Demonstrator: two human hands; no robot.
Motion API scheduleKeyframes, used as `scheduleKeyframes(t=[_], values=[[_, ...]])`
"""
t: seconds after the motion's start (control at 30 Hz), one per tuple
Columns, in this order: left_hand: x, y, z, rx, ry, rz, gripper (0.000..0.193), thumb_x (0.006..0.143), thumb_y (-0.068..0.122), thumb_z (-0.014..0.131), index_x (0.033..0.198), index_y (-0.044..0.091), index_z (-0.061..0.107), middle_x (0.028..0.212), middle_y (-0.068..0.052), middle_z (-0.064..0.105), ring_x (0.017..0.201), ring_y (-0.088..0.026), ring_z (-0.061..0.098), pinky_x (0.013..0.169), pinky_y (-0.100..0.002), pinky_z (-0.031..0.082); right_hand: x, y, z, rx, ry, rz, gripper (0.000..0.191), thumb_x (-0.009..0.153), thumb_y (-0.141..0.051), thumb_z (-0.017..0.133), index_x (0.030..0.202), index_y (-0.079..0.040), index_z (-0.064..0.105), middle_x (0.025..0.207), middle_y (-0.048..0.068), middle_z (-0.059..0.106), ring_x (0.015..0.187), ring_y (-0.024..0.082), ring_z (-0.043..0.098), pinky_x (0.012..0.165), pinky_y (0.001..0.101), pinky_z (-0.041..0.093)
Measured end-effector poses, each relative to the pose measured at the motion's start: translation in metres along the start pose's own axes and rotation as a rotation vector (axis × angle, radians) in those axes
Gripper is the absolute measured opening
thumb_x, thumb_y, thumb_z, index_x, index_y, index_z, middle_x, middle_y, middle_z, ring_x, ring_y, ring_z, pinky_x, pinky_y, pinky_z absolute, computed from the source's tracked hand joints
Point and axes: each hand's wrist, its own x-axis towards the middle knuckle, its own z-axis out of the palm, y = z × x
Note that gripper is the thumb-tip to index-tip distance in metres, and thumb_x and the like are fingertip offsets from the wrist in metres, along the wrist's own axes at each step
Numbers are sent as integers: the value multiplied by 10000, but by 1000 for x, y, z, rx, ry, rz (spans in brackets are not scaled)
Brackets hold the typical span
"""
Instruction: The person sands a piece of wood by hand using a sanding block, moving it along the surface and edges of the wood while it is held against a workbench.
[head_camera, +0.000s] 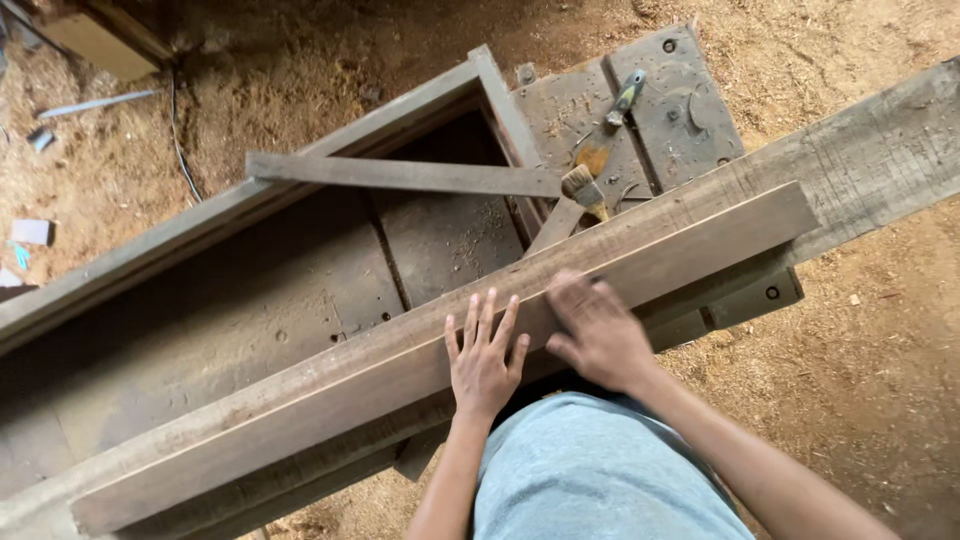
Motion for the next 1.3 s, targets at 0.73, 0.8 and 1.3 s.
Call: scheduleKeyframes(t=[0.73, 0.8, 1.3], values=[[35, 47, 25, 7, -83, 126, 627, 1055, 433, 416, 1616, 170, 315, 1707, -29, 225, 1585, -206, 145, 1258, -577, 18, -14, 37, 0, -23, 429, 132, 816, 998, -522, 390, 1596, -52, 94, 1685, 167, 81, 1544, 273, 108, 1216, 475, 163], [39, 52, 27, -5, -95, 130, 624, 1063, 425, 423, 1620, 165, 316, 1715, -39, 221, 1594, -214, 141, 1266, -575, 23, -19, 40, -8, 33, 440, -73, 810, 979, -551, 424, 1590, -96, 150, 1671, 106, 164, 1531, 251, 205, 1209, 451, 230], [77, 104, 45, 14, -60, 320, 696, 1036, 549, 333, 1626, 206, 195, 1703, -39, 112, 1566, -206, 55, 1205, -631, -57, -31, 115, -23, 219, 115, 495, 764, 1024, -583, 345, 1670, -232, 136, 1661, 77, 277, 1487, 230, 335, 1229, 405, 279]])
